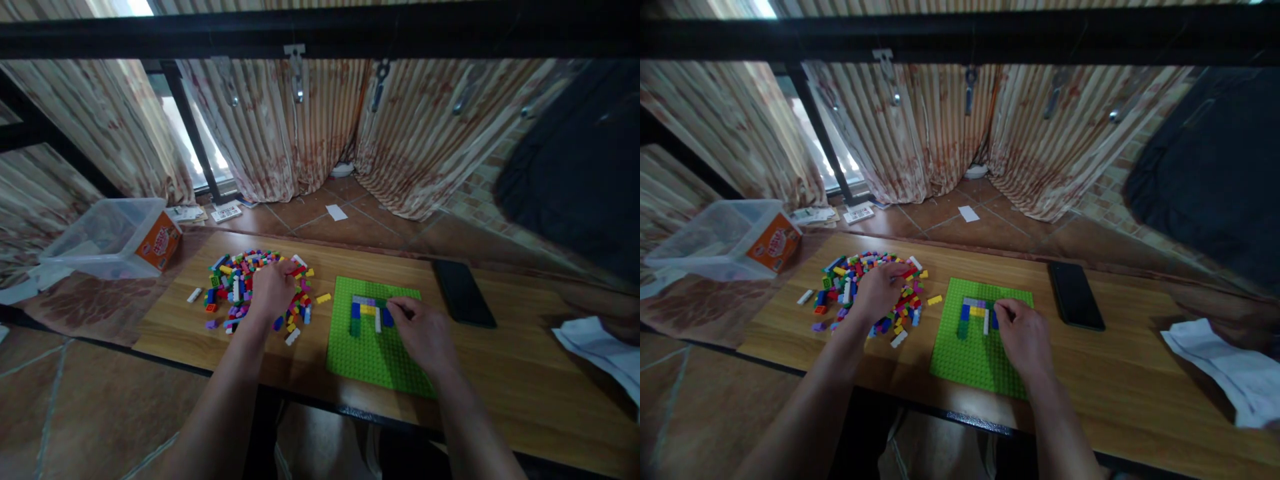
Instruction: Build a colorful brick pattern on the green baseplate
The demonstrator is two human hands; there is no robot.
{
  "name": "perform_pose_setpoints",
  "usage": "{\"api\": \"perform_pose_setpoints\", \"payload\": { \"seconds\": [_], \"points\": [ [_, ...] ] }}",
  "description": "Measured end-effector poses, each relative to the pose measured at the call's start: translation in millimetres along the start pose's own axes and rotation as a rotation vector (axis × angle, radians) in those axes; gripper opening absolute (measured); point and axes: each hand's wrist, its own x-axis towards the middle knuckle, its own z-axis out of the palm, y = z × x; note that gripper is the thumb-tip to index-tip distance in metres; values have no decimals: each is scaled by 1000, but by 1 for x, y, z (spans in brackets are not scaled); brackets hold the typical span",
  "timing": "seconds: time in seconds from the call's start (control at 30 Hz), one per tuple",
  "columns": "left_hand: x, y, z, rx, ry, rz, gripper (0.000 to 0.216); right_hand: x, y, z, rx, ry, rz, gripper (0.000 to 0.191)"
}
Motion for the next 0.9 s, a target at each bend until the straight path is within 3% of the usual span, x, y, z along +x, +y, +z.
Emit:
{"api": "perform_pose_setpoints", "payload": {
  "seconds": [0.13, 0.23, 0.57, 0.77, 0.9],
  "points": [
    [2, 4, 7, -582, -82, 2, 25, 0, -3, -1, 36, 28, -5, 30],
    [-4, 19, 10, -844, -174, -37, 28, -2, -10, -1, 180, 41, 4, 30],
    [-25, 60, 16, -1060, -345, -13, 23, -3, -51, 28, 884, 8, 164, 37],
    [-36, 75, 30, -1205, -347, -31, 22, 0, -68, 39, 1024, 67, 241, 26],
    [-36, 74, 31, -1241, -352, -93, 19, 0, -68, 42, 1105, 21, 250, 22]
  ]
}}
